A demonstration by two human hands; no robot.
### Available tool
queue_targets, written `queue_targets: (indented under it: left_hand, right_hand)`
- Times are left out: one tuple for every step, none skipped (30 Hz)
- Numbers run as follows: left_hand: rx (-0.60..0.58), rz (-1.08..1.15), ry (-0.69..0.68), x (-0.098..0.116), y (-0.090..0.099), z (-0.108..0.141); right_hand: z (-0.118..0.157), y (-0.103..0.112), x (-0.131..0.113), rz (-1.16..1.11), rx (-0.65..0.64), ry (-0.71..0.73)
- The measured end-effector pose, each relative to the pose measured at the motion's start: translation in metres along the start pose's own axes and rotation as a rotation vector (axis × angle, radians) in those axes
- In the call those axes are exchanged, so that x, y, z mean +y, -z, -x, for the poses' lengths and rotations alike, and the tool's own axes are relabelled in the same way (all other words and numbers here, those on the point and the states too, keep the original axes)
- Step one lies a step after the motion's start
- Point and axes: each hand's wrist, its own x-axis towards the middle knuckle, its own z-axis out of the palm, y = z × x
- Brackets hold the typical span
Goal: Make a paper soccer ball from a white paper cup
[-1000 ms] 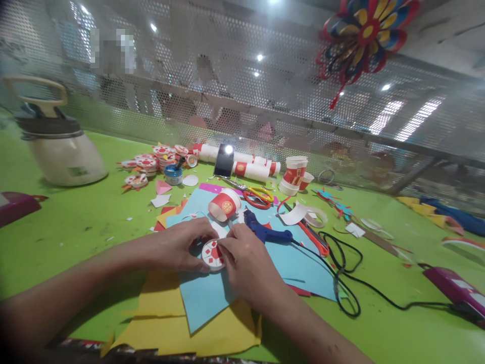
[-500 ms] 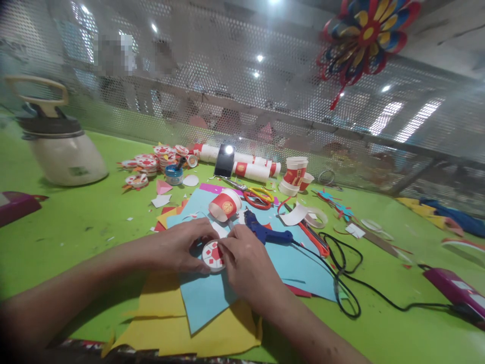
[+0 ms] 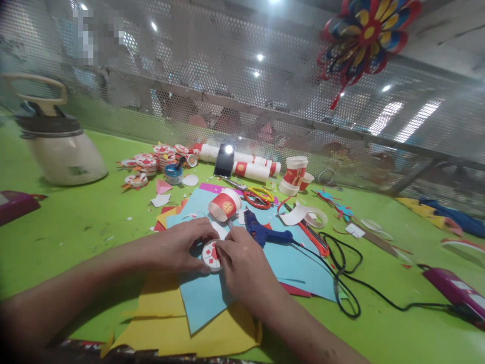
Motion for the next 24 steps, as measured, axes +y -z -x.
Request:
queue_targets:
  left_hand:
    - [-0.001, 0.0, 0.0, 0.0002, 0.0002, 0.0]
    - [-0.002, -0.001, 0.0, 0.0005, 0.0005, 0.0]
    - [-0.002, -0.002, 0.0, 0.0009, 0.0007, 0.0]
    - [-0.001, -0.004, 0.002, 0.0014, 0.001, 0.0]
    - [-0.001, -0.006, 0.004, 0.0018, 0.0011, 0.0]
    - [-0.001, -0.007, 0.007, 0.0022, 0.0012, 0.0]
    - [-0.002, -0.007, 0.009, 0.0026, 0.0013, -0.0001]
    - [-0.002, -0.007, 0.012, 0.0029, 0.0013, -0.0001]
    - [-0.001, -0.006, 0.014, 0.0032, 0.0015, -0.0001]
    - [0.0, -0.004, 0.015, 0.0034, 0.0016, -0.0001]
    - [0.0, -0.001, 0.015, 0.0036, 0.0019, -0.0001]
    - [0.0, 0.002, 0.014, 0.0037, 0.0022, 0.0]
    - [-0.001, 0.005, 0.012, 0.0037, 0.0024, 0.0002]
    - [-0.004, 0.008, 0.01, 0.0035, 0.0026, 0.0003]
    - [-0.005, 0.01, 0.009, 0.0033, 0.0026, 0.0004]
    - [-0.005, 0.01, 0.009, 0.003, 0.0025, 0.0005]
    - [-0.003, 0.009, 0.01, 0.0026, 0.0023, 0.0005]
    - [-0.001, 0.008, 0.011, 0.0022, 0.002, 0.0005]
    - [-0.001, 0.006, 0.011, 0.0019, 0.0017, 0.0004]
    - [-0.002, 0.005, 0.01, 0.0017, 0.0014, 0.0003]
    - [-0.004, 0.003, 0.011, 0.0016, 0.0011, 0.0001]
    - [-0.006, 0.002, 0.011, 0.0016, 0.0009, 0.0]
    - [-0.007, 0.001, 0.012, 0.0016, 0.0008, -0.0002]
    - [-0.008, 0.001, 0.014, 0.0016, 0.0007, -0.0003]
  right_hand:
    - [0.0002, -0.0003, 0.0004, -0.001, 0.002, 0.004]
    - [0.0004, -0.0008, 0.0008, -0.002, 0.005, 0.006]
    - [0.0007, -0.0014, 0.0013, -0.002, 0.009, 0.01]
    - [0.0009, -0.002, 0.0018, -0.001, 0.011, 0.012]
    - [0.0011, -0.0027, 0.0022, 0.001, 0.012, 0.016]
    - [0.0014, -0.0033, 0.0024, 0.003, 0.012, 0.02]
    - [0.0016, -0.0038, 0.0026, 0.008, 0.012, 0.025]
    - [0.0019, -0.0041, 0.0025, 0.014, 0.012, 0.029]
    - [0.0022, -0.004, 0.0021, 0.02, 0.016, 0.034]
    - [0.0024, -0.0036, 0.0015, 0.025, 0.022, 0.039]
    - [0.0026, -0.0028, 0.0007, 0.027, 0.03, 0.042]
    - [0.0028, -0.0018, -0.0002, 0.023, 0.038, 0.043]
    - [0.0029, -0.0008, -0.0011, 0.015, 0.046, 0.047]
    - [0.003, 0.0002, -0.002, 0.006, 0.049, 0.049]
    - [0.0031, 0.0008, -0.0026, 0.0, 0.048, 0.052]
    - [0.0031, 0.0011, -0.0029, -0.001, 0.044, 0.055]
    - [0.0031, 0.001, -0.0029, 0.002, 0.038, 0.059]
    - [0.0032, 0.0006, -0.0027, 0.011, 0.031, 0.065]
    - [0.0032, -0.0001, -0.0023, 0.023, 0.024, 0.068]
    - [0.0034, -0.0009, -0.0019, 0.035, 0.018, 0.069]
    - [0.0036, -0.0016, -0.0016, 0.043, 0.012, 0.069]
    - [0.0038, -0.0022, -0.0014, 0.049, 0.003, 0.065]
    - [0.004, -0.0027, -0.0013, 0.052, -0.007, 0.06]
    - [0.0042, -0.0029, -0.0015, 0.055, -0.014, 0.053]
